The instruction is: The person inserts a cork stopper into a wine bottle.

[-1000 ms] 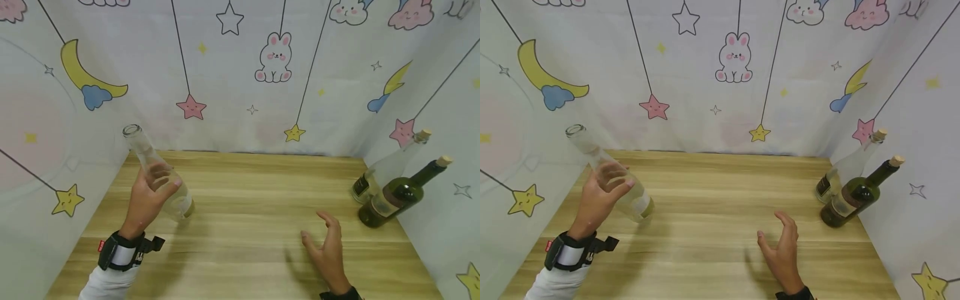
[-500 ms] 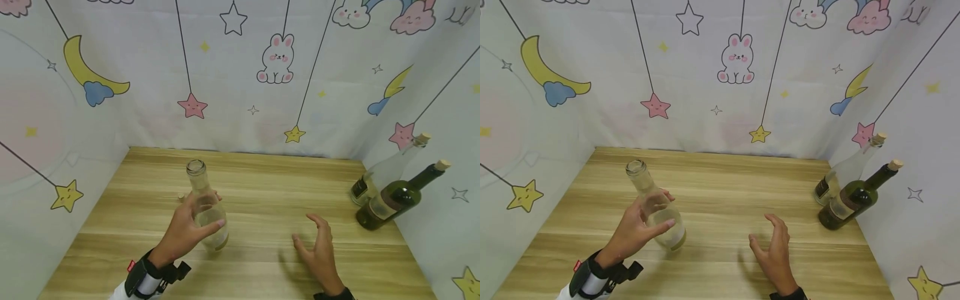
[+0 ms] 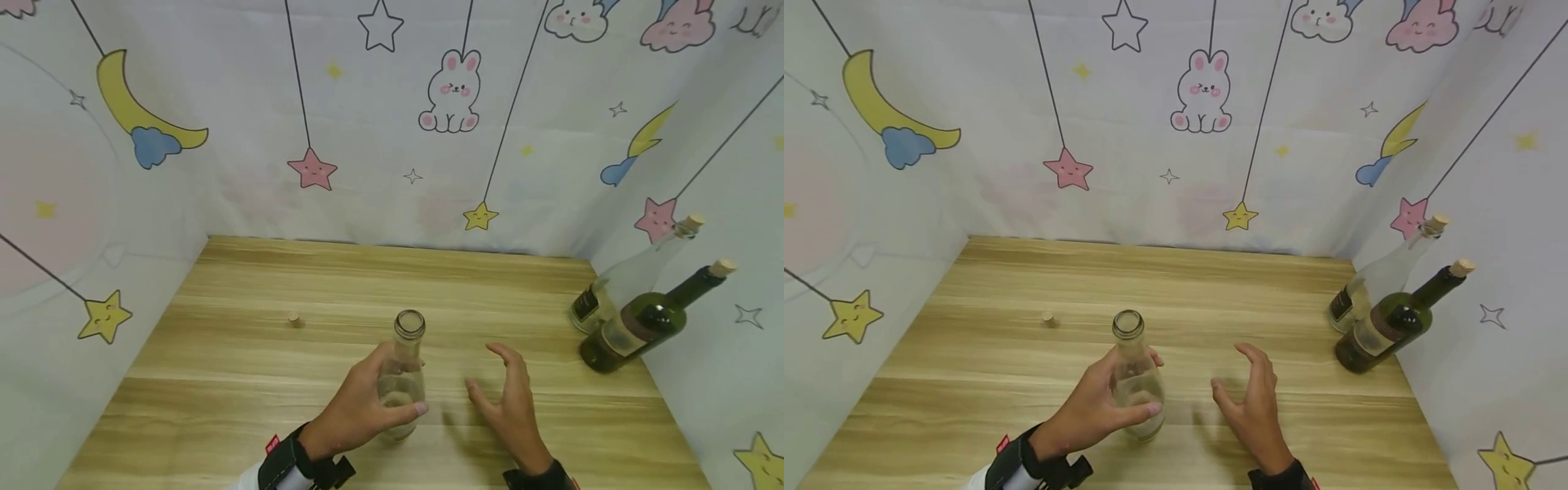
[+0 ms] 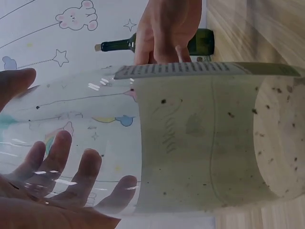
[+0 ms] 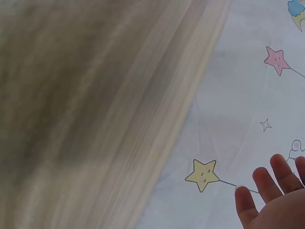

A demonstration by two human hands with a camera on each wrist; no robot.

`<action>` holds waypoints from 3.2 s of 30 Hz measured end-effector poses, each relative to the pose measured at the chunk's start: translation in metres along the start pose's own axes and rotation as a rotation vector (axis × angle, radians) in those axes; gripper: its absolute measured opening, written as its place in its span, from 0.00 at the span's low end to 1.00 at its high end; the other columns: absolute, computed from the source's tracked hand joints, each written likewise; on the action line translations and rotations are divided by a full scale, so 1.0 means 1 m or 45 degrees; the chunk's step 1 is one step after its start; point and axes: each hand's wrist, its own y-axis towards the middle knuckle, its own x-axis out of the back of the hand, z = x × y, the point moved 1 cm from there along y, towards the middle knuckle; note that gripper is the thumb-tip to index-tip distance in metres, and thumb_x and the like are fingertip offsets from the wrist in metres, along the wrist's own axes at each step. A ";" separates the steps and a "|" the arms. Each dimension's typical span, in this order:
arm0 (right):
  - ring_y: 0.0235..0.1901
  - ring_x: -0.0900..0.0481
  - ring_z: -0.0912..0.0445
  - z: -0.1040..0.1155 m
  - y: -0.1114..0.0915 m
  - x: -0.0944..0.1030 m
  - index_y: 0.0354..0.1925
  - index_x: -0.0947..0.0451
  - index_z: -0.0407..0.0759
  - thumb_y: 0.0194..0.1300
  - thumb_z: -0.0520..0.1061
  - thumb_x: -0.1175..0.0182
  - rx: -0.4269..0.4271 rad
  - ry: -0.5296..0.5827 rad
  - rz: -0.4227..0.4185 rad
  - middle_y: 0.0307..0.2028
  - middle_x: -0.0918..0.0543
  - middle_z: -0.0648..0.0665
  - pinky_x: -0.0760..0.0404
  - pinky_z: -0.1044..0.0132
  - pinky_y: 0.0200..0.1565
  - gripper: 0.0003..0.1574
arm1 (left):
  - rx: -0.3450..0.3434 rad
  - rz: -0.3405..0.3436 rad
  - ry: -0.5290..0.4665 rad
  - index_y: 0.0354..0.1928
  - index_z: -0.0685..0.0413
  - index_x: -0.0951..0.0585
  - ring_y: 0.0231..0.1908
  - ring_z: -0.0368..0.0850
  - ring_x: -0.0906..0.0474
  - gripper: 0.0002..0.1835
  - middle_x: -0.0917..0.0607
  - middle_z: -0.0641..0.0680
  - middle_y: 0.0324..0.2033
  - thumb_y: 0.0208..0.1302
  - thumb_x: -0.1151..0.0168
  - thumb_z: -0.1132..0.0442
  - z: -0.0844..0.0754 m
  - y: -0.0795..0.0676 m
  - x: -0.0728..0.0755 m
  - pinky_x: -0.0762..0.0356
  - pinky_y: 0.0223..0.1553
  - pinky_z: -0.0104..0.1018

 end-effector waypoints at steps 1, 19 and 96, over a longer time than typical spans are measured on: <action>0.58 0.31 0.37 0.001 0.001 -0.001 0.63 0.34 0.27 0.47 0.29 0.25 -0.006 0.005 0.004 0.58 0.28 0.29 0.33 0.39 0.53 0.46 | 0.000 0.012 -0.006 0.60 0.44 0.30 0.53 0.48 0.19 0.32 0.19 0.50 0.55 0.56 0.24 0.60 0.001 0.000 -0.003 0.19 0.55 0.53; 0.61 0.32 0.37 0.008 0.008 -0.009 0.64 0.35 0.29 0.49 0.30 0.25 0.019 0.039 0.067 0.60 0.29 0.30 0.35 0.36 0.56 0.46 | 0.020 0.049 0.114 0.62 0.43 0.30 0.50 0.45 0.19 0.34 0.19 0.46 0.52 0.56 0.23 0.57 0.007 -0.006 -0.018 0.17 0.50 0.45; 0.40 0.19 0.56 0.061 0.162 -0.255 0.51 0.18 0.48 0.70 0.51 0.38 0.553 0.020 0.998 0.44 0.18 0.50 0.19 0.65 0.41 0.14 | -0.160 -0.635 0.052 0.41 0.58 0.17 0.45 0.46 0.18 0.15 0.14 0.60 0.39 0.66 0.45 0.83 0.018 -0.023 0.020 0.25 0.55 0.27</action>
